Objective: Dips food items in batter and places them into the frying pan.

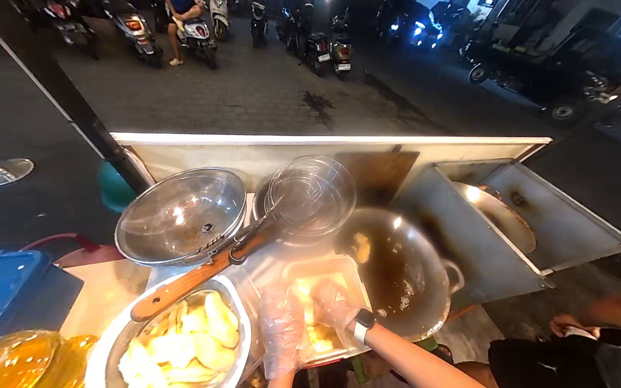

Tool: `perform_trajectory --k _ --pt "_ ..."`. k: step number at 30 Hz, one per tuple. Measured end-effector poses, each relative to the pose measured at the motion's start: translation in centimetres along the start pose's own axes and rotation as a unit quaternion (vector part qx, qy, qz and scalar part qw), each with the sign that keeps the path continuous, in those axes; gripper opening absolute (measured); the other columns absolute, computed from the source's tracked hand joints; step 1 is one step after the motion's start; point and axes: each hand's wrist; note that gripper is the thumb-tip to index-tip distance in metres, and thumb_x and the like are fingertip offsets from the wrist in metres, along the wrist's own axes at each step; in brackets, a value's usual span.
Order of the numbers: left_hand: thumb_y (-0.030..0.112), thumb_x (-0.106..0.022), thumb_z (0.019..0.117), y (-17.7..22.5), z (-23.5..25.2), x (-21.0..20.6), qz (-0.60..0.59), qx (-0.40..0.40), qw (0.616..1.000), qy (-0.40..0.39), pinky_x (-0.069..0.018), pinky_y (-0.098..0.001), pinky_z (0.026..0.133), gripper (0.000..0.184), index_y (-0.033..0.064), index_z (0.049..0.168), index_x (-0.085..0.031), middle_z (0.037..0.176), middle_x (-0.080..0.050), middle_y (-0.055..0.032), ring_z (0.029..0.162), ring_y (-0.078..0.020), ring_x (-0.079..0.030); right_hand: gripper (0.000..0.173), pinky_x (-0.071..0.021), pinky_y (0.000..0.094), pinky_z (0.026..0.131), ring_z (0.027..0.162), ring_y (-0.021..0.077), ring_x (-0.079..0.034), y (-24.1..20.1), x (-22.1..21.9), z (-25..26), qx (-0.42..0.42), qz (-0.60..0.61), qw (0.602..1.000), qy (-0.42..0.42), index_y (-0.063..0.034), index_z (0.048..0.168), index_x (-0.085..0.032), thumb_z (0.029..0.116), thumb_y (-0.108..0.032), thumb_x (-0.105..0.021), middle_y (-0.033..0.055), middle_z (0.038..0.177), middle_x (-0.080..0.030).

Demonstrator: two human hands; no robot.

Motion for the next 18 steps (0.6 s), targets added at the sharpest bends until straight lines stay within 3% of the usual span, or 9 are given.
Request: perform_trajectory --k 2,8,14,18 --pt "0.023 -0.059 0.0987 0.1 0.0 0.1 -0.001 0.007 1.000 0.001 -0.0509 -0.0428 0.105 0.025 0.0137 0.116 -0.075 0.123 -0.070 -0.0110 0.119 -0.0254 -0.065 0.034 -0.0491 0.0538 0.105 0.126 0.0333 -0.059 0.4 0.3 -0.1 0.018 0.012 0.999 -0.023 -0.0078 0.115 -0.071 0.0889 -0.029 -0.066 0.0161 0.125 -0.066" --pt "0.023 -0.060 0.0982 0.1 0.1 0.1 0.009 0.006 1.000 -0.006 -0.0500 -0.0413 0.106 0.025 0.0147 0.116 -0.075 0.125 -0.070 -0.0104 0.120 -0.0246 -0.064 0.027 -0.0476 0.0509 0.108 0.123 0.0340 -0.061 1.6 1.3 -0.7 0.033 0.020 0.999 -0.025 -0.0046 0.115 -0.071 0.0924 -0.016 -0.064 0.0188 0.123 -0.068" --pt "0.023 -0.059 0.0983 0.0 0.1 0.0 0.009 0.002 1.000 0.000 -0.0505 -0.0421 0.105 0.026 0.0141 0.116 -0.075 0.125 -0.069 -0.0115 0.120 -0.0259 -0.064 0.040 -0.0473 0.0520 0.108 0.125 0.0343 -0.060 1.6 1.5 -0.1 0.036 0.019 0.998 -0.043 -0.0046 0.121 -0.069 0.0903 -0.030 -0.070 0.0190 0.126 -0.066" --pt "0.024 -0.059 0.0983 0.0 0.1 0.0 0.009 0.005 1.000 -0.003 -0.0499 -0.0407 0.106 0.026 0.0152 0.117 -0.075 0.125 -0.069 -0.0098 0.121 -0.0240 -0.064 0.032 -0.0490 0.0524 0.107 0.123 0.0363 -0.062 1.9 -0.2 0.6 0.047 0.008 0.999 -0.012 -0.0021 0.120 -0.068 0.0958 -0.022 -0.064 0.0214 0.125 -0.066"
Point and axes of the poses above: each hand's wrist, its own z-axis towards the middle knuckle, its own x-axis out of the back of the hand, y = z × x
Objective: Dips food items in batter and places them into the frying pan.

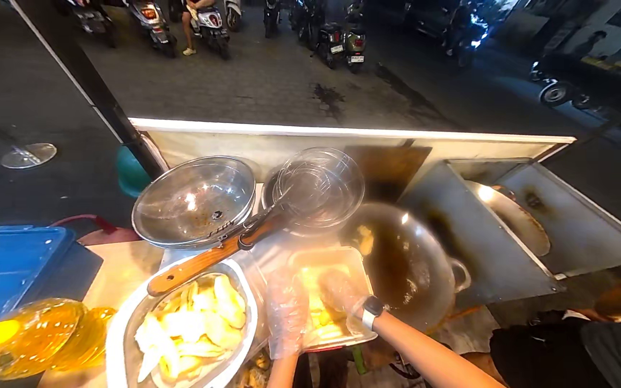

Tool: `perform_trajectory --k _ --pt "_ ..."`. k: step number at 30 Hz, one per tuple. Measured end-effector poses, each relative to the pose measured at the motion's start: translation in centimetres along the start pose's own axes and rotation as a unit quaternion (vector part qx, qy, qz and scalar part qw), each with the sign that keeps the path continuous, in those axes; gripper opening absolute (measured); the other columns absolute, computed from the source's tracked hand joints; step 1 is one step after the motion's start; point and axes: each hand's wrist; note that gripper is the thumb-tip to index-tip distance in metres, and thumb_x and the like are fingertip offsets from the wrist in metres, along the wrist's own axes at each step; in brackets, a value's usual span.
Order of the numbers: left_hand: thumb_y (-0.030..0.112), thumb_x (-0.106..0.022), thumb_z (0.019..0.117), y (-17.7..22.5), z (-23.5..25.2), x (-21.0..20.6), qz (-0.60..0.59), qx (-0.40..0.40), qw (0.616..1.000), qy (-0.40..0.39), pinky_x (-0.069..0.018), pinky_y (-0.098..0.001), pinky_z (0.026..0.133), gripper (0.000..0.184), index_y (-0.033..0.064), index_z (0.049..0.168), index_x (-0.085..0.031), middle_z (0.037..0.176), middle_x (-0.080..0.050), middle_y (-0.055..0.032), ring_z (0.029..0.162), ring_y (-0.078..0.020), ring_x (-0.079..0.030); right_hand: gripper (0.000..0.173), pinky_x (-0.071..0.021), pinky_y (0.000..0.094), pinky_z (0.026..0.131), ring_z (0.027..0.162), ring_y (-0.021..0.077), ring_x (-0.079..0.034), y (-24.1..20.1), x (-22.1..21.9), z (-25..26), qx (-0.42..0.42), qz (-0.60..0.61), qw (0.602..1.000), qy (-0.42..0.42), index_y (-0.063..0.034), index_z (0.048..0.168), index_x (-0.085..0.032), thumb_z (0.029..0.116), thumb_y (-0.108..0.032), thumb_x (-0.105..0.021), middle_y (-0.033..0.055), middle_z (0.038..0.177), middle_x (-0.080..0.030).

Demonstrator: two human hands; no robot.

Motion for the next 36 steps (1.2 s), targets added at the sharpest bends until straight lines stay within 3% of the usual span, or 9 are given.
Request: perform_trajectory --k 4,10,13,16,20,24,28,32,36 --pt "0.023 -0.060 0.0978 -0.1 0.0 -0.2 -0.008 -0.005 1.000 0.012 -0.0509 -0.0408 0.105 0.025 0.0154 0.115 -0.076 0.124 -0.070 -0.0099 0.119 -0.0236 -0.065 0.030 -0.0500 0.0520 0.106 0.123 0.0353 -0.063 -0.4 0.1 -0.5 -0.022 -0.013 1.000 0.006 -0.0015 0.119 -0.069 0.0995 -0.021 -0.056 0.0208 0.124 -0.067" --pt "0.022 -0.059 0.0978 0.1 0.0 0.1 -0.006 -0.005 1.000 0.003 -0.0508 -0.0420 0.105 0.025 0.0148 0.115 -0.076 0.124 -0.070 -0.0112 0.119 -0.0260 -0.065 0.024 -0.0511 0.0521 0.103 0.116 0.0346 -0.066 0.0 2.7 -2.4 -0.035 0.016 0.999 0.007 -0.0030 0.113 -0.072 0.0998 -0.017 -0.057 0.0197 0.116 -0.071" --pt "0.022 -0.059 0.0981 -0.1 0.0 0.0 0.003 -0.006 1.000 0.004 -0.0509 -0.0433 0.105 0.025 0.0147 0.115 -0.076 0.124 -0.070 -0.0115 0.119 -0.0265 -0.065 0.025 -0.0524 0.0528 0.101 0.113 0.0335 -0.067 0.4 4.3 -3.9 -0.044 0.040 0.998 0.034 -0.0044 0.111 -0.072 0.0999 -0.021 -0.058 0.0182 0.113 -0.072" --pt "0.023 -0.059 0.0984 -0.1 -0.1 -0.1 0.002 -0.006 1.000 0.003 -0.0509 -0.0424 0.105 0.026 0.0146 0.116 -0.076 0.124 -0.070 -0.0113 0.119 -0.0263 -0.065 0.029 -0.0506 0.0484 0.105 0.117 0.0290 -0.066 0.9 6.4 -6.2 -0.055 0.043 0.996 0.051 -0.0109 0.116 -0.074 0.1012 -0.031 -0.059 0.0133 0.118 -0.072" --pt "0.023 -0.060 0.0983 -0.1 -0.1 0.1 -0.005 -0.001 1.000 0.003 -0.0510 -0.0436 0.104 0.025 0.0149 0.116 -0.075 0.125 -0.069 -0.0117 0.119 -0.0266 -0.065 0.029 -0.0513 0.0485 0.104 0.114 0.0309 -0.066 2.7 6.1 -9.0 0.016 -0.006 0.998 0.066 -0.0082 0.111 -0.073 0.1038 -0.029 -0.054 0.0160 0.113 -0.071" --pt "0.022 -0.058 0.0990 -0.2 -0.2 0.0 0.002 -0.009 1.000 0.002 -0.0505 -0.0439 0.105 0.026 0.0149 0.118 -0.075 0.126 -0.069 -0.0123 0.120 -0.0275 -0.064 0.018 -0.0511 0.0457 0.104 0.114 0.0310 -0.064 4.3 5.9 -9.9 0.082 -0.025 0.995 0.059 -0.0059 0.103 -0.073 0.0977 -0.019 -0.062 0.0165 0.112 -0.068" --pt "0.022 -0.059 0.0982 -0.2 -0.3 0.2 0.000 -0.008 1.000 -0.002 -0.0507 -0.0435 0.105 0.025 0.0146 0.117 -0.075 0.125 -0.069 -0.0121 0.120 -0.0270 -0.064 0.020 -0.0508 0.0466 0.102 0.115 0.0326 -0.063 3.6 6.6 -9.5 -0.007 -0.003 0.999 0.050 -0.0007 0.106 -0.071 0.0971 -0.015 -0.061 0.0193 0.115 -0.067" --pt "0.023 -0.060 0.0978 -0.3 -0.2 0.2 -0.001 0.002 1.000 -0.003 -0.0508 -0.0436 0.105 0.026 0.0156 0.117 -0.075 0.125 -0.069 -0.0106 0.119 -0.0264 -0.065 0.018 -0.0529 0.0495 0.098 0.110 0.0326 -0.066 2.8 9.1 -9.7 -0.025 -0.024 0.999 -0.011 -0.0011 0.105 -0.072 0.0954 -0.013 -0.063 0.0180 0.112 -0.069" --pt "0.023 -0.060 0.0974 -0.3 -0.1 0.1 0.003 -0.002 1.000 0.000 -0.0512 -0.0442 0.104 0.025 0.0160 0.115 -0.076 0.123 -0.070 -0.0108 0.118 -0.0263 -0.066 0.022 -0.0535 0.0494 0.099 0.111 0.0339 -0.066 1.8 10.1 -9.1 -0.065 -0.074 0.995 0.019 -0.0005 0.112 -0.069 0.1013 -0.014 -0.056 0.0191 0.114 -0.068"
Point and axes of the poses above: each hand's wrist, its own z-axis towards the middle knuckle, its own x-axis out of the back of the hand, y = z × x
